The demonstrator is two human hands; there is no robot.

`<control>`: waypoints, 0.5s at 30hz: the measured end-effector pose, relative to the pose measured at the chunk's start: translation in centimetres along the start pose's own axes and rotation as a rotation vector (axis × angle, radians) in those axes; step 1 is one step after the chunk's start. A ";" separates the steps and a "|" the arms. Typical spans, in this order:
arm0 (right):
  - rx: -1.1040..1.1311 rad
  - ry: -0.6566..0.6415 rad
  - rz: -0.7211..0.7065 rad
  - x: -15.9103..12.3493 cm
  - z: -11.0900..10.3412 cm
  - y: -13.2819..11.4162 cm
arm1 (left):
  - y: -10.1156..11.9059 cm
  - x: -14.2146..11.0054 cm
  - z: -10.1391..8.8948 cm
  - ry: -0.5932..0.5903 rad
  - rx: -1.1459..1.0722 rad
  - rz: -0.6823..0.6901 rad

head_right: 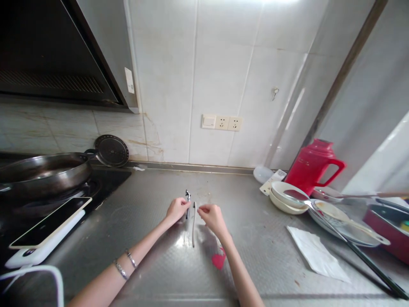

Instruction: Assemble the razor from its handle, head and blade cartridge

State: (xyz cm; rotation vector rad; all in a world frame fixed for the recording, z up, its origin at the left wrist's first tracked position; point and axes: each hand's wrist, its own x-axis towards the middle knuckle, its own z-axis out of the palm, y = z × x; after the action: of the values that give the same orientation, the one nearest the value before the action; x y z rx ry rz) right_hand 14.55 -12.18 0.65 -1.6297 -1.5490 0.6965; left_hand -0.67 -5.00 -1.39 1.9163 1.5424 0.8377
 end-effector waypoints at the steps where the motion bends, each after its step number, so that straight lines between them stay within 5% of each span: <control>1: 0.021 -0.008 0.015 -0.6 0.3 -0.5 | 0.1 -0.1 0.0 0.015 -0.010 0.010; 15: -0.251 0.199 0.019 -2.3 3.1 -1.8 | 1.4 -2.1 1.5 0.146 -0.178 0.151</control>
State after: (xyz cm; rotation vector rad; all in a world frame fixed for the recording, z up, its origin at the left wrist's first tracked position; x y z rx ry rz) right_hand 10.75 -14.05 0.19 -1.8382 -1.5231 0.3461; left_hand 0.99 -7.42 -1.63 1.8934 1.3643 1.1631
